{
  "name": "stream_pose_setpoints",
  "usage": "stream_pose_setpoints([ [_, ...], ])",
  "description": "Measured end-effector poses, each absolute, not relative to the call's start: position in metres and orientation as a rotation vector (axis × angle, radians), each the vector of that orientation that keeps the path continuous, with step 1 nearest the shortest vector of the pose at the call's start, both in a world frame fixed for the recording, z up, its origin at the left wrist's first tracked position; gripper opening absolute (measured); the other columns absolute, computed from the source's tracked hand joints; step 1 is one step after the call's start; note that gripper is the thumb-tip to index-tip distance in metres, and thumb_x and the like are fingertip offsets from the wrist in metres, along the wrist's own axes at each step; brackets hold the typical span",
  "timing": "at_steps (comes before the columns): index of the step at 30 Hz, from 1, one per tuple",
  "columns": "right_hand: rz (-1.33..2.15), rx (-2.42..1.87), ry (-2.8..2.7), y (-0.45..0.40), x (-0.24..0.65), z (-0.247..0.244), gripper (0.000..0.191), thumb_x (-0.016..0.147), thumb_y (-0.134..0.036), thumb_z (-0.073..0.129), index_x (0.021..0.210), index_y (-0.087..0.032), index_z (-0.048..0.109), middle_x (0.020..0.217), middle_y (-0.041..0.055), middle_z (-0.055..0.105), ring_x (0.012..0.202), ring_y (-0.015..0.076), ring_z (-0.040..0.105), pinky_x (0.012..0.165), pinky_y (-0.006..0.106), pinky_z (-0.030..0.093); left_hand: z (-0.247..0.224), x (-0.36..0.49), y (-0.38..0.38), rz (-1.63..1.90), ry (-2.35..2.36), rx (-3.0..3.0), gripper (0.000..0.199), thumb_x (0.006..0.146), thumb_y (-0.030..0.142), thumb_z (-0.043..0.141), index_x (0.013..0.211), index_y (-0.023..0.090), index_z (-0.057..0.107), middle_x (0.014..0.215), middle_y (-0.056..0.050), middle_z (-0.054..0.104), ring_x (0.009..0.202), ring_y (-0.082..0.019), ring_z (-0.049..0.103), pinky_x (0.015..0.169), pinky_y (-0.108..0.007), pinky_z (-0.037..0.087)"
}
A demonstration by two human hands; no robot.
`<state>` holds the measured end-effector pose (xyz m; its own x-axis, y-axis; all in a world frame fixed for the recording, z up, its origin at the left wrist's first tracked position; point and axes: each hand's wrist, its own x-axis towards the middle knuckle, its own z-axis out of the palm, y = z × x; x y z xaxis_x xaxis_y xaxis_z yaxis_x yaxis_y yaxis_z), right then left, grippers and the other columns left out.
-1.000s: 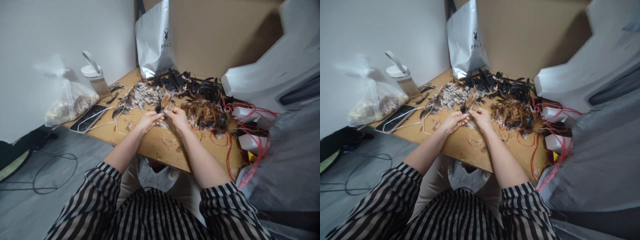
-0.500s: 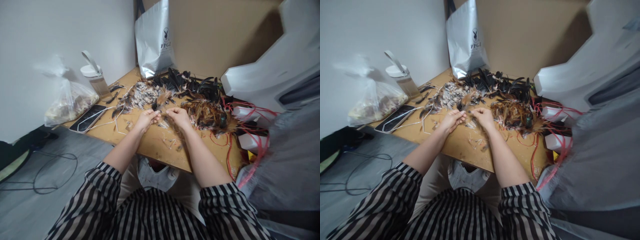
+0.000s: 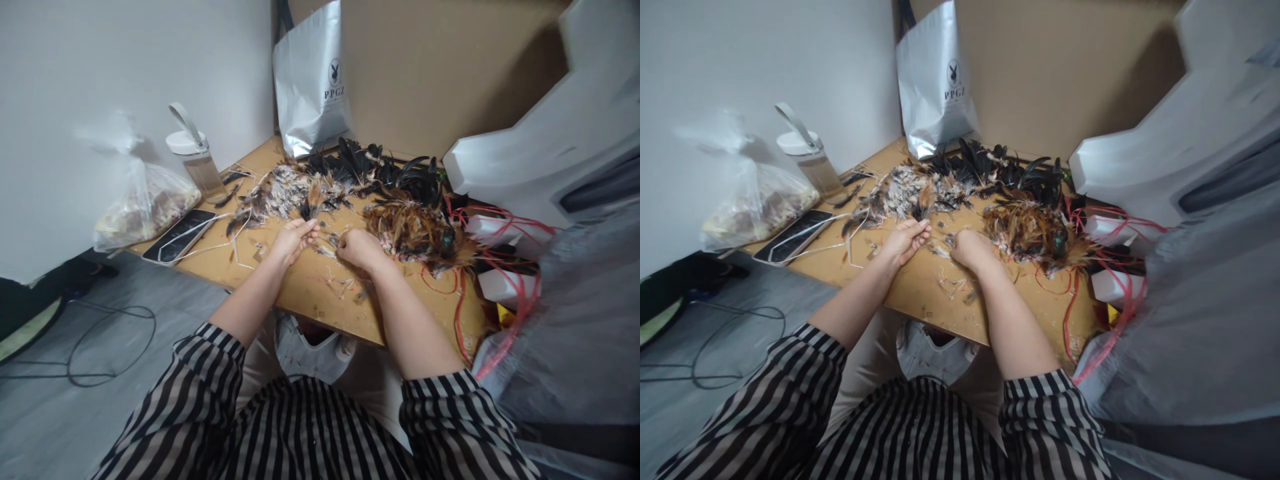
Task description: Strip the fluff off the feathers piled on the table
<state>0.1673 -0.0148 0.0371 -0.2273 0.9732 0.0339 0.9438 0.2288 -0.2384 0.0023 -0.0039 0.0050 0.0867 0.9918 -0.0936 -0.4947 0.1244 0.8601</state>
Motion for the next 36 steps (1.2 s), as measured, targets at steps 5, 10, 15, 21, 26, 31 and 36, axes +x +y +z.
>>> stream_pose_setpoints([
  [5, 0.760, -1.637, -2.077, -0.009, 0.179, 0.031, 0.016, 0.061, -0.028, 0.057, 0.055, -0.014, 0.063, 0.043, 0.0001, 0.051, 0.041, 0.0079, 0.041, 0.042, 0.021, 0.027, 0.004, 0.001, -0.003, 1.294, 0.817, 0.764, 0.014, 0.066, 0.020, 0.067, 0.067, 0.010, 0.058, 0.062, -0.001, 0.062, 0.049, -0.002, 0.052, 0.047, -0.012, 0.039],
  [10, 1.269, -1.273, -1.425, -0.001, 0.176, 0.027, 0.023, 0.057, -0.035, 0.063, 0.065, -0.014, 0.061, 0.043, -0.0041, 0.047, 0.036, 0.0047, 0.031, 0.038, 0.019, 0.021, 0.003, 0.001, -0.003, 1.241, 0.758, 0.722, 0.009, 0.069, 0.016, 0.064, 0.072, 0.009, 0.059, 0.068, -0.004, 0.065, 0.054, -0.004, 0.057, 0.047, -0.012, 0.040],
  [15, 1.316, -1.123, -1.129, -0.001, 0.156, 0.022, 0.022, 0.054, -0.032, 0.068, 0.065, -0.015, 0.060, 0.042, -0.0059, 0.046, 0.036, 0.0039, 0.030, 0.038, 0.019, 0.022, 0.003, 0.002, -0.006, 1.106, 0.681, 0.770, 0.007, 0.072, 0.014, 0.062, 0.076, 0.008, 0.061, 0.081, -0.009, 0.068, 0.062, -0.007, 0.061, 0.049, -0.012, 0.043],
  [21, 1.250, -1.091, -1.193, -0.007, 0.145, 0.023, 0.021, 0.055, -0.032, 0.068, 0.066, -0.014, 0.062, 0.053, -0.0023, 0.058, 0.043, 0.0051, 0.040, 0.045, 0.019, 0.031, 0.002, 0.002, -0.006, 1.054, 0.621, 0.783, 0.007, 0.072, 0.011, 0.060, 0.076, 0.006, 0.063, 0.069, -0.007, 0.066, 0.058, -0.006, 0.060, 0.052, -0.012, 0.045],
  [26, 1.326, -1.077, -1.223, -0.009, 0.147, 0.023, 0.023, 0.056, -0.034, 0.068, 0.066, -0.014, 0.061, 0.056, -0.0015, 0.060, 0.039, 0.0037, 0.035, 0.039, 0.019, 0.023, -0.001, 0.001, -0.004, 1.086, 0.600, 0.754, 0.003, 0.071, 0.010, 0.061, 0.071, 0.006, 0.062, 0.064, -0.005, 0.064, 0.056, -0.005, 0.058, 0.052, -0.012, 0.045],
  [31, 1.306, -1.055, -1.207, -0.007, 0.146, 0.019, 0.022, 0.056, -0.034, 0.069, 0.066, -0.015, 0.061, 0.053, -0.0030, 0.057, 0.041, 0.0048, 0.039, 0.042, 0.019, 0.029, -0.002, 0.002, -0.004, 1.110, 0.622, 0.751, 0.004, 0.070, 0.010, 0.063, 0.070, 0.006, 0.061, 0.067, -0.005, 0.064, 0.055, -0.004, 0.058, 0.050, -0.011, 0.044],
  [36, 1.104, -1.006, -1.295, -0.006, 0.142, 0.014, 0.017, 0.060, -0.031, 0.065, 0.068, -0.016, 0.062, 0.064, -0.0002, 0.062, 0.060, 0.0106, 0.054, 0.062, 0.024, 0.042, -0.001, 0.003, -0.004, 1.123, 0.690, 0.765, 0.007, 0.070, 0.012, 0.063, 0.072, 0.006, 0.061, 0.071, -0.008, 0.066, 0.058, -0.007, 0.061, 0.048, -0.012, 0.043],
])
